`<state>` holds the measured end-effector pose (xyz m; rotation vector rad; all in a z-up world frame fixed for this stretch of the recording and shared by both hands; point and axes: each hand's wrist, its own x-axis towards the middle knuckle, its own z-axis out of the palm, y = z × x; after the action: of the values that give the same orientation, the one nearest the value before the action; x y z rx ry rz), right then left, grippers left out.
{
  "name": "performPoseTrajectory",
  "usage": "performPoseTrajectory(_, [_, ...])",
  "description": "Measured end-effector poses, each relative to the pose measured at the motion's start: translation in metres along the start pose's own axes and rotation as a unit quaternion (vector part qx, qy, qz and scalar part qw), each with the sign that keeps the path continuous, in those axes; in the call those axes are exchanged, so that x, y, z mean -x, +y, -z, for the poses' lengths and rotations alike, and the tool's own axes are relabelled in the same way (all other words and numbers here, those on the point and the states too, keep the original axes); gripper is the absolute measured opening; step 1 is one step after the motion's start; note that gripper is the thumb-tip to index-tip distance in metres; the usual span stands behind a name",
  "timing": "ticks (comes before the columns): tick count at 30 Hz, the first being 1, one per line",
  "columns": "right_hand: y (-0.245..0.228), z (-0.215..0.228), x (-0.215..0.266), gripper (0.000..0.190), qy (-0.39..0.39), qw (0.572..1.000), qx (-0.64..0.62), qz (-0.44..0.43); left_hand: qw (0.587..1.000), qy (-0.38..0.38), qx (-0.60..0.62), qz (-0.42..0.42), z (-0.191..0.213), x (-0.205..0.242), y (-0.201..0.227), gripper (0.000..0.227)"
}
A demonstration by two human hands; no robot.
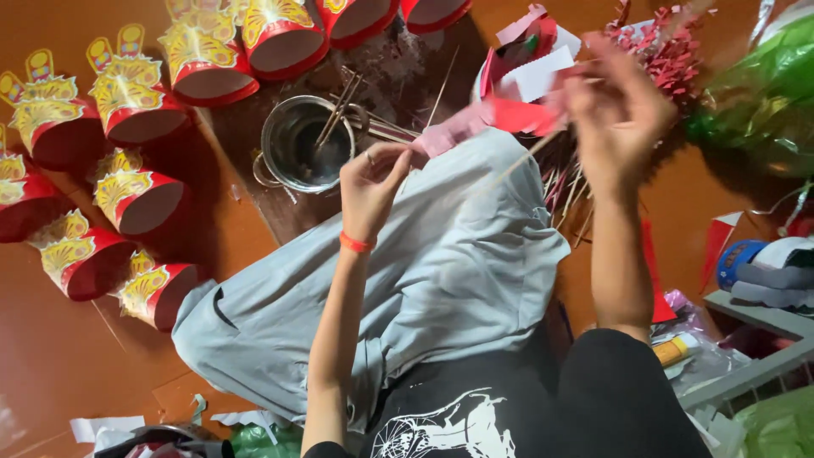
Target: Assembling decorative paper ornaments by attaching red paper strips to wooden sticks.
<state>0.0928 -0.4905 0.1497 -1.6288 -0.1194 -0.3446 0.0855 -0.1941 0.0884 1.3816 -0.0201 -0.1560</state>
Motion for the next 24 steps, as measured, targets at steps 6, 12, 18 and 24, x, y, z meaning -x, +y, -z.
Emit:
performPoseTrajectory(6, [-0.005, 0.064, 0.033, 0.036, 0.144, 0.985, 0.077, 0.06, 0.996, -0.014, -0.085, -0.017, -0.032, -0.073, -0.048, 0.013])
performPoseTrajectory(12, [-0.008, 0.104, 0.071, 0.033, 0.185, 0.968, 0.166, 0.04, 0.986, -0.09, -0.122, -0.077, -0.104, -0.11, -0.097, 0.014])
performPoseTrajectory(18, [-0.02, 0.097, 0.073, 0.036, 0.163, 0.972, 0.167, 0.026, 0.979, -0.152, -0.12, -0.059, -0.165, -0.118, -0.055, 0.017])
performPoseTrajectory(24, [-0.011, 0.097, 0.073, 0.032, 0.142, 0.971, 0.189, 0.036, 0.956, -0.106, -0.209, -0.177, -0.165, -0.141, -0.097, 0.016])
